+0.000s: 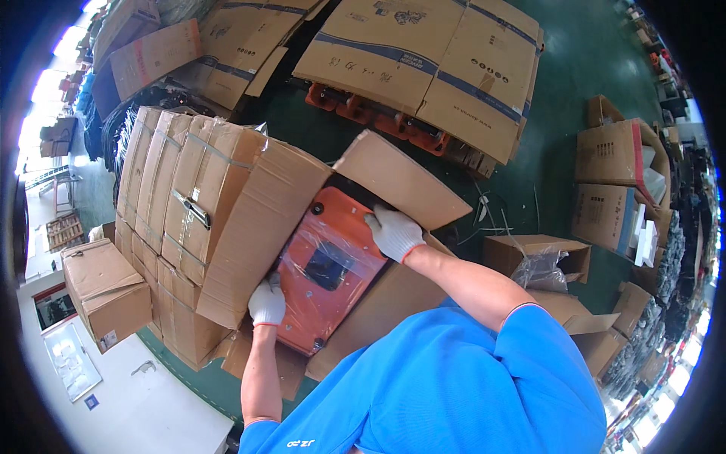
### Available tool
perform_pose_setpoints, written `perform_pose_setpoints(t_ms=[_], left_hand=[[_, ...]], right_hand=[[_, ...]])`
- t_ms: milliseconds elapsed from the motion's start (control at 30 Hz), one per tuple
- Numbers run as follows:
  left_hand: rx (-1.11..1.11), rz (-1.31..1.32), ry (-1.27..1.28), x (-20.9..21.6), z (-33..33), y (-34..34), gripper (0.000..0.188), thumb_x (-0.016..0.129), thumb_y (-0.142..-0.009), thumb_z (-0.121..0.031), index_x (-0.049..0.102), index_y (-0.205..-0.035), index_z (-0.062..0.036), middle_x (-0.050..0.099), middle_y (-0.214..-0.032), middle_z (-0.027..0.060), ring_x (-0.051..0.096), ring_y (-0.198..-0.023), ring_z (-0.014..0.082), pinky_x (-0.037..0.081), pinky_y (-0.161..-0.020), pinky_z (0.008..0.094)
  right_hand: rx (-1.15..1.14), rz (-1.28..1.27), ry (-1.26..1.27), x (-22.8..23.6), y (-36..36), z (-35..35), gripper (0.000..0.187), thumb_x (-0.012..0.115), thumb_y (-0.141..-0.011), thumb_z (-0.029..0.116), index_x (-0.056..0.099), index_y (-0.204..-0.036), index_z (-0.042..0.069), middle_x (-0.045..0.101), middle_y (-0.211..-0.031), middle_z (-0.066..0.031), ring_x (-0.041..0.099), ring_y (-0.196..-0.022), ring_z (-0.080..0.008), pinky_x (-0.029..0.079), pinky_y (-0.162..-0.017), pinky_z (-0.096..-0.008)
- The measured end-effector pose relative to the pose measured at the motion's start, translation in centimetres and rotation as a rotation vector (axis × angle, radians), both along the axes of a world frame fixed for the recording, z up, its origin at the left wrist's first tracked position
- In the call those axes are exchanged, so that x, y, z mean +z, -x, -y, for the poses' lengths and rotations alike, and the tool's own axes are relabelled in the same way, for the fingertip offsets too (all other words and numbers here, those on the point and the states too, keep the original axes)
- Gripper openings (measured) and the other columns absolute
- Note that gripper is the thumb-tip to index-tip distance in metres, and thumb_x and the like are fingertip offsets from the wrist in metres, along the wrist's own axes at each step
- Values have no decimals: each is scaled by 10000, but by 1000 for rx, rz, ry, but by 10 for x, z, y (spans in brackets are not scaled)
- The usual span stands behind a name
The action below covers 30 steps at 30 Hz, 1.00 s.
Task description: Unboxing industrial equipment from a cardboard box using a utility knife.
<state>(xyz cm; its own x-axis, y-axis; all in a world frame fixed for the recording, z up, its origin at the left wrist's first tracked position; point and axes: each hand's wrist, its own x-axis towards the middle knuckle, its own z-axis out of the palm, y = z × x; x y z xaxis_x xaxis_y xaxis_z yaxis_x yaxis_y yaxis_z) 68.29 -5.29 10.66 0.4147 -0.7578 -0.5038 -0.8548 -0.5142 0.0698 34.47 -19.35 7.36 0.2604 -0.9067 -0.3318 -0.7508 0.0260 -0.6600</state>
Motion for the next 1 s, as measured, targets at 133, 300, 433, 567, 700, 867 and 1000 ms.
perform_pose_setpoints(t_ms=[133,300,433,567,700,867,1000], left_hand=[[40,19,-33,38,6,3,624,350,-1105,-518,720,-1215,-27,697,-1200,310,658,-1094,524,514,-957,604],[-12,81,55,32,-4,11,602,377,-1092,-527,727,-1177,-44,720,-1080,324,691,-984,534,543,-881,627],[-4,26,25,-8,-27,6,594,388,-1087,-527,725,-1195,-50,721,-1072,324,688,-984,538,541,-885,629],[48,9,-45,-31,-25,28,566,406,-1085,-503,721,-1236,-58,707,-1188,307,676,-1050,535,533,-928,615],[-202,24,16,-62,-31,14,477,502,-1064,-464,702,-1270,-83,712,-1244,259,686,-1073,505,555,-930,582],[-230,-63,46,-93,-22,-7,474,477,-1080,-442,709,-1260,-69,699,-1267,262,659,-1138,493,528,-996,565],[-249,-96,-7,-115,-25,-26,499,451,-1094,-443,690,-1318,-67,664,-1358,256,611,-1248,480,475,-1092,547]], right_hand=[[35,30,30,29,0,6,350,503,-1070,358,605,-1039,24,717,-888,-263,708,-844,-457,547,-783,-572],[162,-98,-119,36,14,-3,393,546,-1045,329,584,-1237,-11,712,-970,-319,697,-885,-509,546,-835,-584],[194,-136,75,7,15,-19,458,583,-1025,346,590,-1318,-6,731,-1032,-302,717,-909,-499,564,-872,-562],[2,-43,227,-31,21,-34,448,590,-1023,344,608,-1311,2,733,-1022,-292,721,-908,-490,565,-862,-566],[-28,-27,40,-21,38,-38,373,612,-1010,341,635,-1204,24,741,-921,-273,742,-839,-434,586,-757,-568],[296,-180,-342,-35,51,-29,356,673,-960,285,598,-1145,-10,719,-896,-296,700,-869,-503,540,-774,-609],[289,5,-319,-39,61,-39,414,703,-878,224,596,-1156,-63,723,-907,-314,711,-871,-501,562,-785,-580]])
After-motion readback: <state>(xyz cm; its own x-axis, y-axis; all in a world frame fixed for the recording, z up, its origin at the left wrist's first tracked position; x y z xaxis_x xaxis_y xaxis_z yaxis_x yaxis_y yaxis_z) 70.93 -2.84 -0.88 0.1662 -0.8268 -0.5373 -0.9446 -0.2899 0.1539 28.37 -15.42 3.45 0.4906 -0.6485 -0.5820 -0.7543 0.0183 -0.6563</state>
